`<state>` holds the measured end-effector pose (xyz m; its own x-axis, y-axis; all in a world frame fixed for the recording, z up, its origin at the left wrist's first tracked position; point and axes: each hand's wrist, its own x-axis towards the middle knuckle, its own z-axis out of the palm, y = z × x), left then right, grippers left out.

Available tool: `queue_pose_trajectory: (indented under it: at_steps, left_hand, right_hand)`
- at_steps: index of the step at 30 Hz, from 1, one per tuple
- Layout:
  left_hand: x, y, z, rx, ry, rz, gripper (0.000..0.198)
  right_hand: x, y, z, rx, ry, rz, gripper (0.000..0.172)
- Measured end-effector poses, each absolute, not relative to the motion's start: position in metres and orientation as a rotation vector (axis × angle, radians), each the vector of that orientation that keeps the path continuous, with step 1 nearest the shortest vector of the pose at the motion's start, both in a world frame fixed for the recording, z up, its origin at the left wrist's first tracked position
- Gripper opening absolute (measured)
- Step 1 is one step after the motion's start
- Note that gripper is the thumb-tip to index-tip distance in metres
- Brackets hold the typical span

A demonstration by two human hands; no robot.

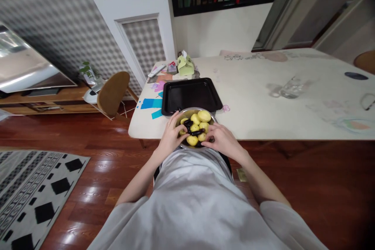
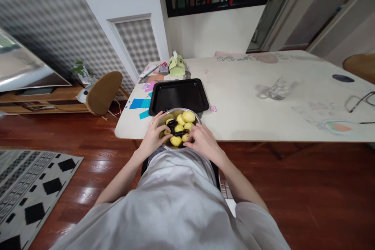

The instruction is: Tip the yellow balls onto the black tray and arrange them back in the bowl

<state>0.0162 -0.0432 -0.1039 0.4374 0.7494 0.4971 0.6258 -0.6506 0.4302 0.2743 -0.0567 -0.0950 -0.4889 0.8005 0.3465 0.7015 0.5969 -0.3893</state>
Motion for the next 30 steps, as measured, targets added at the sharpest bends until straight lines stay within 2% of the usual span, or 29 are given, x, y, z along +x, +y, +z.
queue_pose_trajectory:
  at_steps: [4, 8, 16, 22, 26, 30]
  left_hand:
    - [0.016, -0.044, -0.108, 2.490, 1.185, 1.066, 0.010]
    - [0.015, -0.043, -0.113, 2.486, 1.156, 1.098, 0.012]
    - [0.014, -0.041, -0.118, 2.532, 1.151, 1.124, 0.015]
    - [0.012, -0.041, -0.120, 2.532, 1.159, 1.147, 0.017]
    - [0.012, -0.041, -0.118, 2.514, 1.153, 1.183, 0.013]
    - [0.009, -0.043, -0.115, 2.490, 1.184, 1.195, 0.007]
  right_hand:
    - [0.282, -0.058, -0.084, -1.171, -2.184, 0.342, 0.018]
    - [0.282, -0.052, -0.084, -1.211, -1.951, 0.278, 0.013]
    - [0.265, -0.037, -0.114, -1.319, -1.873, 0.137, 0.026]
    - [0.274, -0.034, -0.106, -1.307, -1.870, 0.172, 0.029]
    - [0.275, -0.027, -0.104, -1.284, -1.810, 0.118, 0.025]
    - [0.272, -0.015, -0.108, -1.271, -1.887, 0.109, 0.033]
